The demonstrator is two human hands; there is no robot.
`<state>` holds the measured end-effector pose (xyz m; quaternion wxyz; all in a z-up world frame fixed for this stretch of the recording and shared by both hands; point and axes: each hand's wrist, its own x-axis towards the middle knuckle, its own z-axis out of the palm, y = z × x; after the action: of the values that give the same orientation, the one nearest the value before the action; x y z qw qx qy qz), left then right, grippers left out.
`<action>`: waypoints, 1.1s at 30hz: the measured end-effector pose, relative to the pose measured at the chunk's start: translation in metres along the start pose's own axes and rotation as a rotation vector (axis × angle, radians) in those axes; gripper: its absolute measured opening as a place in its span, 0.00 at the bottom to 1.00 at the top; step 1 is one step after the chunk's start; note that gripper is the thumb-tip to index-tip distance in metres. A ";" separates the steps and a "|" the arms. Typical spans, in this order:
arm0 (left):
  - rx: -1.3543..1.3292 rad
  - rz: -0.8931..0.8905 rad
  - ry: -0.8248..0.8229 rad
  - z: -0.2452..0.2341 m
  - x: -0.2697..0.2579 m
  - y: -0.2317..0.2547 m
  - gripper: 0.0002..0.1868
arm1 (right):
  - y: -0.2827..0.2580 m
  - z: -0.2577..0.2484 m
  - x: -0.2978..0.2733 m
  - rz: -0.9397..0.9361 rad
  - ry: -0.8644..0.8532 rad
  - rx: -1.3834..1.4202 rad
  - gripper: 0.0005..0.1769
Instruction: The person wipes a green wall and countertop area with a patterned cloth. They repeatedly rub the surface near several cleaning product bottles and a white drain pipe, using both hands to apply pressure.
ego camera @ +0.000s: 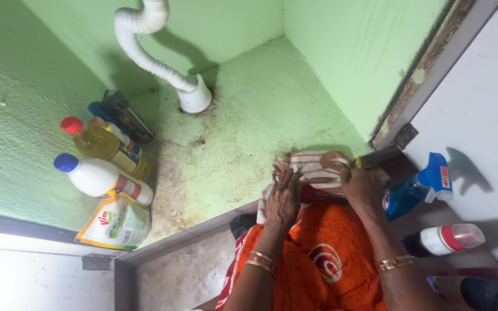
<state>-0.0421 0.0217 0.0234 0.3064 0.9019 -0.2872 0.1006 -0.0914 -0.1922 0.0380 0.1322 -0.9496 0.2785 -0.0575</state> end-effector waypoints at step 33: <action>0.359 -0.342 0.012 -0.052 0.016 -0.060 0.27 | -0.120 0.073 0.005 -0.399 0.088 0.176 0.36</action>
<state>0.0056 0.0849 0.0408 0.1557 0.9768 -0.1060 0.1018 -0.0120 -0.0819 0.0026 0.1883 -0.9672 0.0847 -0.1479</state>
